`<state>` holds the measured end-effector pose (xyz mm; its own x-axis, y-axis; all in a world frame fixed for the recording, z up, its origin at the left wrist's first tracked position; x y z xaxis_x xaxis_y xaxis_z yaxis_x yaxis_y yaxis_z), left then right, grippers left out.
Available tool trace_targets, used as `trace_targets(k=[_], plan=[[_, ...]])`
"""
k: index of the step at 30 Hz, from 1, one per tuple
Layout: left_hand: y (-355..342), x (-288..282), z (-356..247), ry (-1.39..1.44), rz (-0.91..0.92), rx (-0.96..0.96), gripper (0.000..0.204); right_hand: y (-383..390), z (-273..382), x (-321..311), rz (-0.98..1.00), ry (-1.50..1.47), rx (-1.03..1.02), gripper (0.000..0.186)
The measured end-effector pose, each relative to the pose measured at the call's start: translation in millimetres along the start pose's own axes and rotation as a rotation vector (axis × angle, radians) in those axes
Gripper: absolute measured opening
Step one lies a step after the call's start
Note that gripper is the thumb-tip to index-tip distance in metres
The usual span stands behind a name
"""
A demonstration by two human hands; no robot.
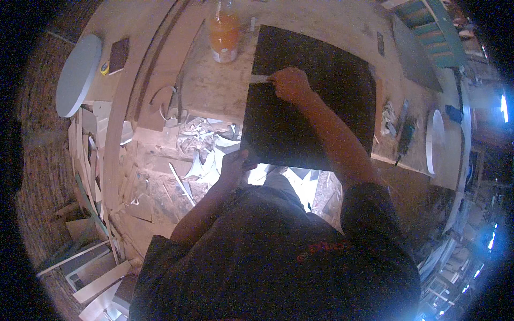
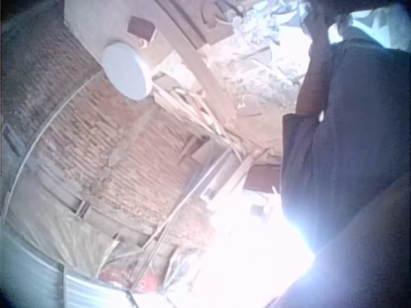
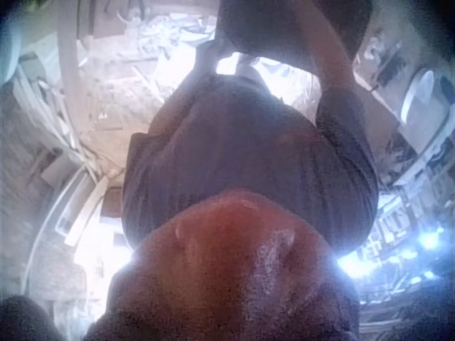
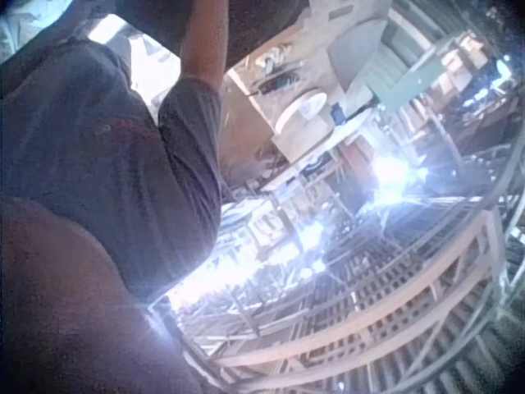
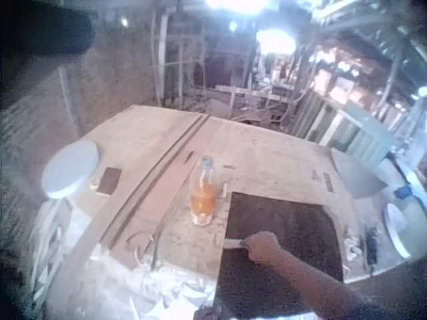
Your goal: The person pours a liquid finish from a plastic bottle onto a rectangular wooden board and spreads it evenly using a small wooden spreader. They work methodically across the surface, ensuring full coverage.
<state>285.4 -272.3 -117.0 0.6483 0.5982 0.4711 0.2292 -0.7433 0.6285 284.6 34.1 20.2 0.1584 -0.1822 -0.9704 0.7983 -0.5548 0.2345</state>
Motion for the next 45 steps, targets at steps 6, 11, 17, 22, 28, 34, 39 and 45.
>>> trace_targets(k=[6, 11, 17, 22, 28, 34, 39, 45], plan=[[-0.2, 0.7, -0.9, -0.002, 0.03, -0.001, 0.033, 57.5, 41.3, 16.2, -0.026, -0.035, -0.04, 0.034], [-2.3, -1.3, 1.6, -0.001, 0.047, -0.015, 0.034, 90.9, 55.7, 24.1, -0.043, -0.034, -0.072, 0.032], [1.2, 4.2, -7.2, 0.009, 0.053, 0.014, 0.031, 135.7, 68.5, 28.0, 0.091, 0.007, -0.076, 0.039], [-2.1, 4.2, -1.4, 0.079, 0.065, 0.013, 0.032, 179.7, 69.6, 37.9, -0.049, -0.064, -0.137, 0.04], [-2.4, -1.2, 4.9, 0.085, 0.025, -0.05, 0.029, 219.5, 71.9, 38.4, -0.052, -0.082, -0.141, 0.034], [-7.6, -4.5, 11.3, 0.171, 0.042, -0.036, 0.024, 248.9, 66.1, 42.0, -0.074, -0.104, -0.085, 0.031], [-8.9, -5.3, 12.6, 0.188, 0.04, -0.06, 0.022, 266.9, 60.3, 48.3, -0.057, -0.138, -0.013, 0.031], [-13.4, -6.3, 16.6, 0.221, 0.08, -0.076, 0.023, 286.7, 54.5, 50.4, -0.022, -0.153, 0.053, 0.029]])
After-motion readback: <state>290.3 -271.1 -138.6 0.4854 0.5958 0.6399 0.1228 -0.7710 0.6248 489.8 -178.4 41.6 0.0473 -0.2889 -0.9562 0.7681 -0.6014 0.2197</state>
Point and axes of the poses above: each hand's wrist, its own y-axis away from the middle knuckle, its own x-axis out of the palm, z = x × y, the point moved 10 cm from there along -y, towards the middle knuckle, and after that the axes turned 1 degree about y, right-handed, at the moved point
